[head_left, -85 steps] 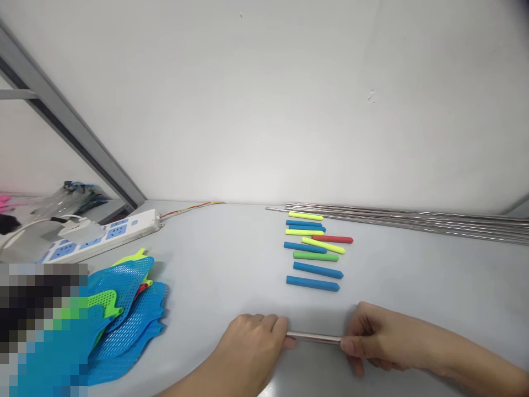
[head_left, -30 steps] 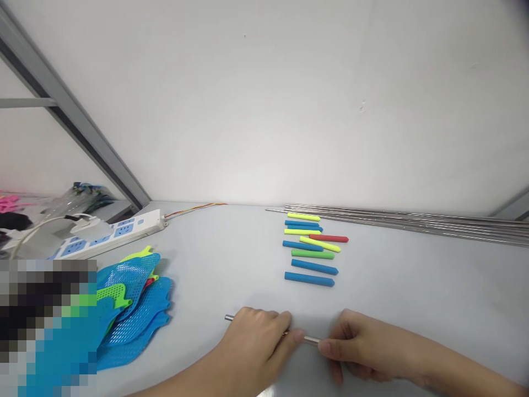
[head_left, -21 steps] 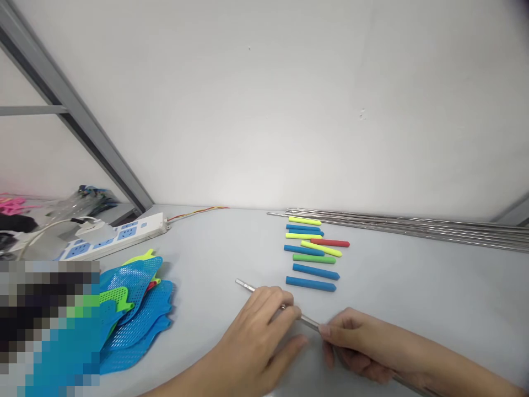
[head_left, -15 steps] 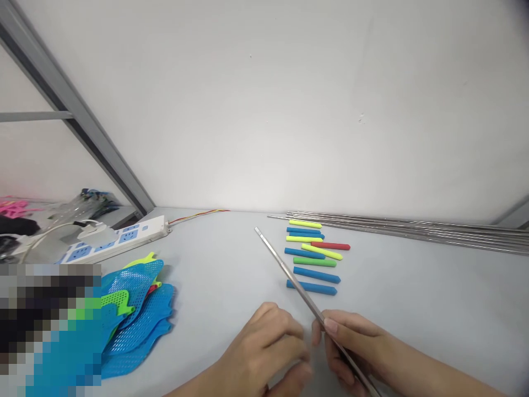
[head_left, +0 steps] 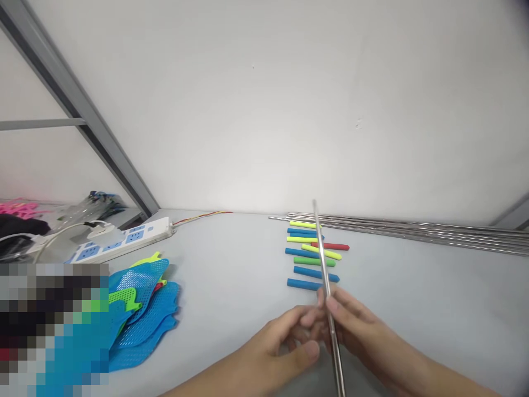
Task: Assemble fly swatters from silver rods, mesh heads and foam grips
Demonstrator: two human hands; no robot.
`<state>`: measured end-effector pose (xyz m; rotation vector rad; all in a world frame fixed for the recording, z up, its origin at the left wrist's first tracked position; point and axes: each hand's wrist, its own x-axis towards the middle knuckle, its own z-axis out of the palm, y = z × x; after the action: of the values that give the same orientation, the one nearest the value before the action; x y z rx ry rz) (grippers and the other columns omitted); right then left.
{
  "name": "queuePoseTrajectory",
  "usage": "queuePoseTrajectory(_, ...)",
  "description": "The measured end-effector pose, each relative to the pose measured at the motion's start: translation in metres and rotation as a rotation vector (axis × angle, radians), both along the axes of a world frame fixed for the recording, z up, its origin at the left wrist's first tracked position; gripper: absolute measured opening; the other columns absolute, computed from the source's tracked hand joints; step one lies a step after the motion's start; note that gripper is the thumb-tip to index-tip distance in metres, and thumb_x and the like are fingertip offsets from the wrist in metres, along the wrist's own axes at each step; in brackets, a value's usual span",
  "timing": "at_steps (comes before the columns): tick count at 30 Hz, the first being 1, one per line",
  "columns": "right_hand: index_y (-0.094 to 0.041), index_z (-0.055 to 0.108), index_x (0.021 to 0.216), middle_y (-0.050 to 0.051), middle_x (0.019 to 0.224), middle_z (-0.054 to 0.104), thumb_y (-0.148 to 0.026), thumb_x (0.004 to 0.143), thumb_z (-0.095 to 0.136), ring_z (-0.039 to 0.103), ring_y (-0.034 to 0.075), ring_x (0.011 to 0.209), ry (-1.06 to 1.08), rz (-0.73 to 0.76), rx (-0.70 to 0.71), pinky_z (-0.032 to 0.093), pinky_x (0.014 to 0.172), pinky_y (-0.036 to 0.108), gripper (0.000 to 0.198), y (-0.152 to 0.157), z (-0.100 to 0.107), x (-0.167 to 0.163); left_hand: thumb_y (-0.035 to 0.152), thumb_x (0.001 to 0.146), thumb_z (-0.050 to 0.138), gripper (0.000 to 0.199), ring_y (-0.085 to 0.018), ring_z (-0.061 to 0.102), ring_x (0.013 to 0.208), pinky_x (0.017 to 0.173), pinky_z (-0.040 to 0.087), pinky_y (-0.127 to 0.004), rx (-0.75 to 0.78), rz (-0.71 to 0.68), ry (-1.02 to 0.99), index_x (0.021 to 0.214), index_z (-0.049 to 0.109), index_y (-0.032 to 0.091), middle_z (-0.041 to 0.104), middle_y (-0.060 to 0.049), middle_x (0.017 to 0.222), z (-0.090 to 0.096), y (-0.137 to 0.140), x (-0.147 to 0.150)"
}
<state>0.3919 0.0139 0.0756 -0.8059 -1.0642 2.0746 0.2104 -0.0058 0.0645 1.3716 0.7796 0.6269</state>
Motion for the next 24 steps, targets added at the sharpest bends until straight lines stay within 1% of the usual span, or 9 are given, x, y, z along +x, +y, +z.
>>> queuePoseTrajectory(3,-0.023,0.056,0.091,0.001,0.087,0.055,-0.037,0.089,0.04,0.049,0.014,0.076,-0.009,-0.087,0.039,0.04,0.073,0.029,0.022,0.005,0.002,0.005,0.039,0.084,0.05,0.054,-0.017,0.051,0.094,0.085,0.037,-0.035,-0.112,-0.075,-0.076,0.132,0.028,0.026,0.054,-0.007,0.105,-0.003,0.001,-0.001)
queuePoseTrajectory(6,-0.023,0.06,0.089,0.0,0.095,0.053,-0.037,0.087,0.044,0.046,0.011,0.07,-0.061,-0.148,0.094,0.038,0.077,0.028,0.021,0.009,0.004,0.009,0.037,0.085,0.049,0.045,-0.015,0.053,0.087,0.082,0.038,-0.031,-0.153,-0.126,-0.074,0.125,0.037,0.021,0.056,-0.007,0.1,0.0,0.001,0.0)
queuePoseTrajectory(9,-0.023,0.062,0.088,0.002,0.095,0.054,-0.038,0.086,0.047,0.046,0.014,0.075,-0.12,-0.174,0.136,0.038,0.076,0.028,0.021,0.013,0.006,0.011,0.036,0.089,0.04,0.031,-0.008,0.049,0.061,0.061,0.039,-0.022,-0.155,-0.1,0.035,0.113,0.045,0.017,0.054,0.0,0.071,0.004,0.002,-0.001)
queuePoseTrajectory(10,-0.023,0.062,0.089,0.003,0.094,0.054,-0.039,0.086,0.046,0.046,0.016,0.079,-0.134,-0.182,0.156,0.039,0.074,0.028,0.022,0.016,0.008,0.013,0.037,0.09,0.037,0.03,-0.007,0.043,0.053,0.053,0.034,-0.019,-0.157,-0.093,0.078,0.11,0.046,0.017,0.048,0.003,0.063,0.006,0.003,-0.003)
queuePoseTrajectory(12,-0.022,0.063,0.088,0.005,0.095,0.054,-0.04,0.086,0.044,0.046,0.019,0.088,-0.135,-0.219,0.209,0.04,0.074,0.029,0.026,0.022,0.011,0.016,0.039,0.09,0.036,0.029,-0.006,0.034,0.048,0.045,0.026,-0.017,-0.131,-0.068,0.179,0.106,0.048,0.018,0.039,0.006,0.058,0.01,0.005,-0.005)
queuePoseTrajectory(15,-0.022,0.062,0.085,0.006,0.099,0.053,-0.04,0.088,0.039,0.045,0.021,0.093,-0.072,-0.32,0.25,0.041,0.075,0.031,0.03,0.035,0.018,0.026,0.043,0.088,0.038,0.031,-0.006,0.028,0.049,0.045,0.024,-0.016,-0.08,-0.044,0.26,0.1,0.052,0.019,0.031,0.007,0.058,0.017,0.008,-0.008)
queuePoseTrajectory(20,-0.023,0.063,0.078,0.001,0.084,0.05,-0.034,0.085,0.048,0.047,0.016,0.08,0.049,-0.55,0.246,0.042,0.076,0.028,0.019,0.061,0.027,0.054,0.051,0.087,0.03,0.043,-0.008,0.029,0.052,0.048,0.028,-0.017,-0.098,-0.05,0.342,0.1,0.053,0.017,0.031,0.006,0.06,0.023,0.008,-0.009)
queuePoseTrajectory(22,-0.024,0.063,0.076,0.001,0.079,0.049,-0.035,0.084,0.049,0.046,0.015,0.076,0.001,-0.54,0.298,0.042,0.072,0.028,0.02,0.072,0.029,0.067,0.051,0.087,0.028,0.044,-0.008,0.032,0.054,0.05,0.03,-0.018,-0.037,-0.031,0.39,0.099,0.054,0.018,0.035,0.005,0.063,0.025,0.009,-0.011)
queuePoseTrajectory(24,-0.023,0.064,0.073,0.001,0.075,0.049,-0.036,0.084,0.05,0.045,0.015,0.073,-0.133,-0.454,0.389,0.041,0.066,0.027,0.022,0.082,0.03,0.079,0.048,0.088,0.03,0.041,-0.01,0.04,0.061,0.056,0.034,-0.019,0.114,0.007,0.477,0.095,0.057,0.019,0.043,0.003,0.067,0.027,0.013,-0.015)
